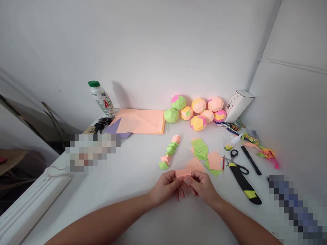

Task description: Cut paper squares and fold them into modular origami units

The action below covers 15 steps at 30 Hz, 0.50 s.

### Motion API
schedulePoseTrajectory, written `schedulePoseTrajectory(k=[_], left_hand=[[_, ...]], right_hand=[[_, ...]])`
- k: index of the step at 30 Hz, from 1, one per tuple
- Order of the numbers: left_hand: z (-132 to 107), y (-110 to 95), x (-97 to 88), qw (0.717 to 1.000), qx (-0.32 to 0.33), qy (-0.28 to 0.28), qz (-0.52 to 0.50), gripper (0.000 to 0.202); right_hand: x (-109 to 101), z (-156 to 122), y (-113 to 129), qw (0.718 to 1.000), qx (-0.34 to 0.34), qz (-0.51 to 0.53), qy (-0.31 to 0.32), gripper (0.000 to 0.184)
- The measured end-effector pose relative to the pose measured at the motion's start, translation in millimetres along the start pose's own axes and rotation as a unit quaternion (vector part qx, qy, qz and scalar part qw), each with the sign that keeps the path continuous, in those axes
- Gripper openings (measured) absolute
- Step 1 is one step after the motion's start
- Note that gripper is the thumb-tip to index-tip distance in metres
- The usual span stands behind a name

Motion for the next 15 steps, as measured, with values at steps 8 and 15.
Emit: schedulePoseTrajectory(k=[8,15], left_hand=[[-1.3,-0.5,0.7,1.000,-0.010,0.003,0.019,0.035],[-2.2,-2.1,2.5,0.998,-0.027,-0.002,0.060,0.036]], right_hand=[[1.1,-1.7,-1.2,1.000,-0.014,-0.001,-0.002,0.038],[2.3,-1.0,-3.5,1.000,-0.029,0.007,0.007,0.038]])
Point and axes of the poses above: each hand's wrist, its own z-axis towards the middle knuckle, its own x-axis out of the palm, y = z × x, the point moved 2 cm from there along z, towards the middle knuckle, and after that the axes turned 14 degrees about x, right-handed, at the moved point
